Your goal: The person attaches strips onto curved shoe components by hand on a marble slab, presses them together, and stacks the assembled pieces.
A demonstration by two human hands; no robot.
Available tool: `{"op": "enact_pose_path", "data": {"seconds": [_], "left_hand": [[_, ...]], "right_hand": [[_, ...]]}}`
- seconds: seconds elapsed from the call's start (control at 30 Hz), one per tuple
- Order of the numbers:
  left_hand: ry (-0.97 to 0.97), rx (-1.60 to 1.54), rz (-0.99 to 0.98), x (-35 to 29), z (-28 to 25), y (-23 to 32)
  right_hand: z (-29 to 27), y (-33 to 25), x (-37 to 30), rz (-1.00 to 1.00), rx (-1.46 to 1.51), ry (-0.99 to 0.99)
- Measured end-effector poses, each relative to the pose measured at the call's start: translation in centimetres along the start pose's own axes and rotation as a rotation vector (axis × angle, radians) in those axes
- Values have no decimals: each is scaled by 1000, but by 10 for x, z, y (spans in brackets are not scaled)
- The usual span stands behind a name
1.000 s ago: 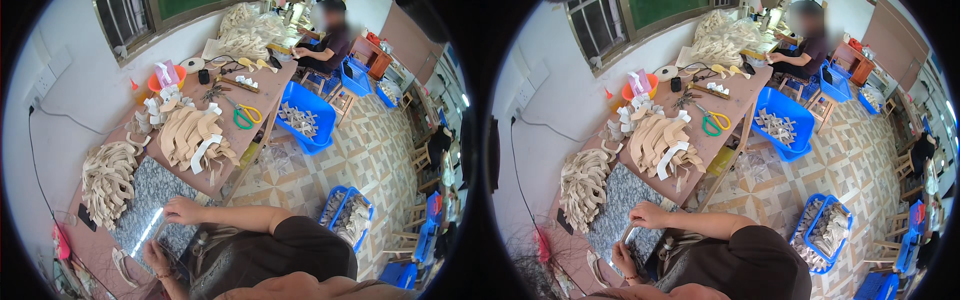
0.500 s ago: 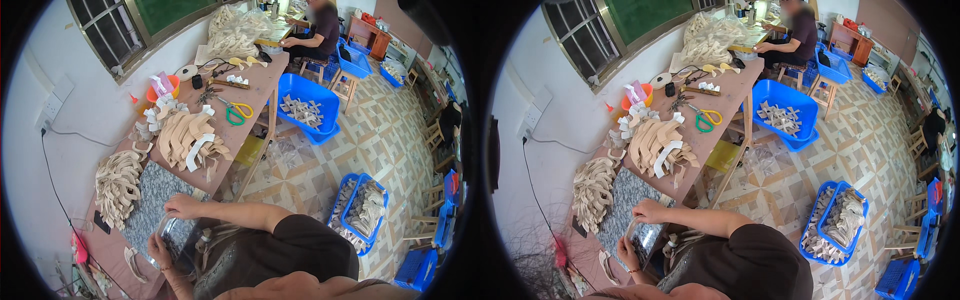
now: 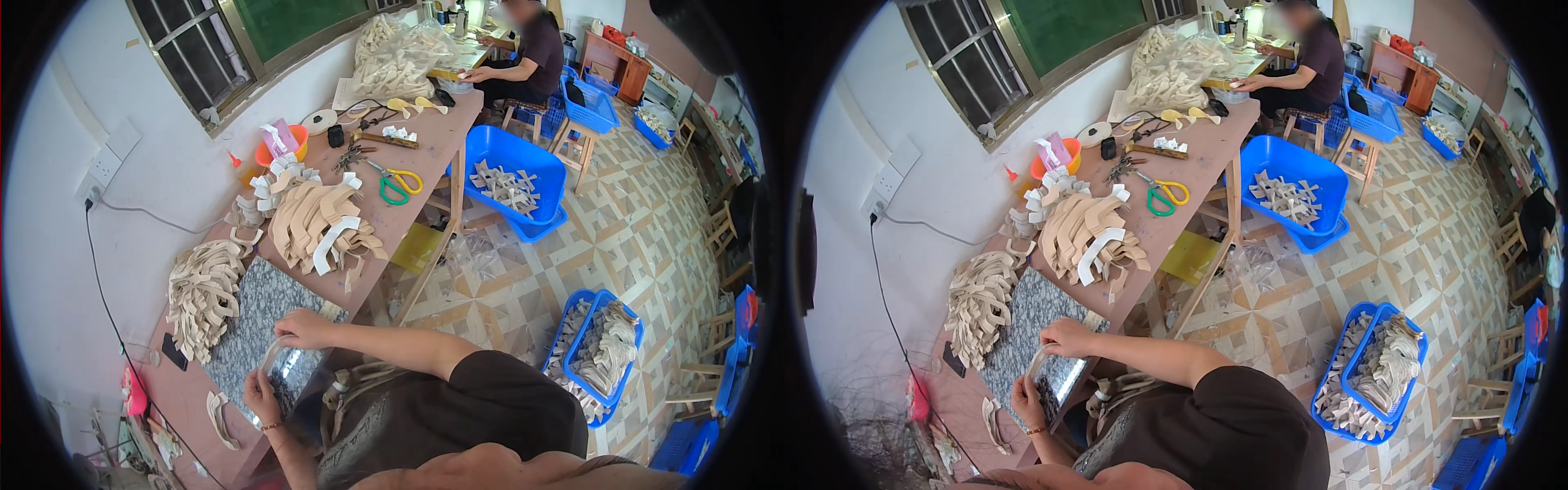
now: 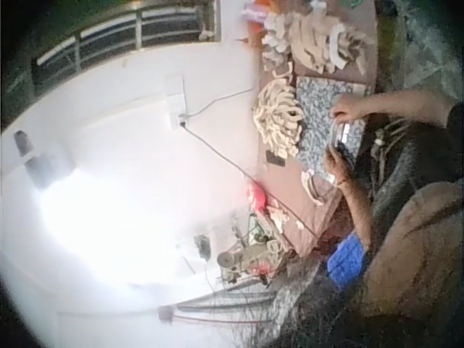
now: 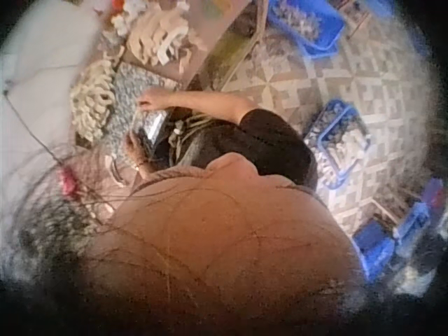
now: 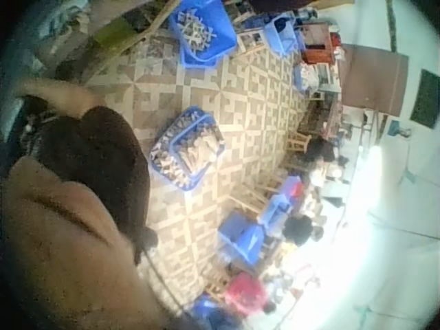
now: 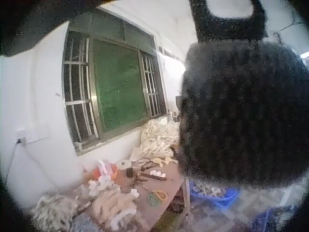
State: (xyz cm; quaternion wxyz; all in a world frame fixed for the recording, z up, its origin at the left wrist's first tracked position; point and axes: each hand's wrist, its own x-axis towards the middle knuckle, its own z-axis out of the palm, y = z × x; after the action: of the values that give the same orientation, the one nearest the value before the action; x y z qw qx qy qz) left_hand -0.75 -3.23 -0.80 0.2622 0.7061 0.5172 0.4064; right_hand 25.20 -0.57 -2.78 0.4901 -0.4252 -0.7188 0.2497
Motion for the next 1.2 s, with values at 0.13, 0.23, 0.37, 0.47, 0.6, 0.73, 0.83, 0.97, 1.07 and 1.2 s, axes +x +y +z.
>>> {"op": "enact_pose_path", "data": {"seconds": [0.13,0.23,0.37,0.47,0.6,0.73,0.83,0.97,1.07,1.2], "left_hand": [[7,17,-6,-2,4,1],[19,-12,-36,1,2,-2],[13,21,28,8,5,2],[12,39,45,6,5,7],[29,24,-21,2,1,0],[27,24,-30,3,1,-1],[38,19,-7,5,2,1],[42,39,91,6,3,-8],[35,36,60,1,1,-8],[44,35,6,-8,0,-10]], "right_hand": [[-1,1,-2,16,0,-2],[-4,0,2,-6,-1,1],[-10,1,6,-27,-17,13],[-6,4,3,-8,-30,19],[-1,1,1,-14,-26,9],[-3,0,5,-21,-31,9],[-5,-1,9,-19,-25,1],[-5,-2,7,-12,-24,6],[-1,-1,2,5,-31,17],[4,-2,-2,5,-19,-8]]}}
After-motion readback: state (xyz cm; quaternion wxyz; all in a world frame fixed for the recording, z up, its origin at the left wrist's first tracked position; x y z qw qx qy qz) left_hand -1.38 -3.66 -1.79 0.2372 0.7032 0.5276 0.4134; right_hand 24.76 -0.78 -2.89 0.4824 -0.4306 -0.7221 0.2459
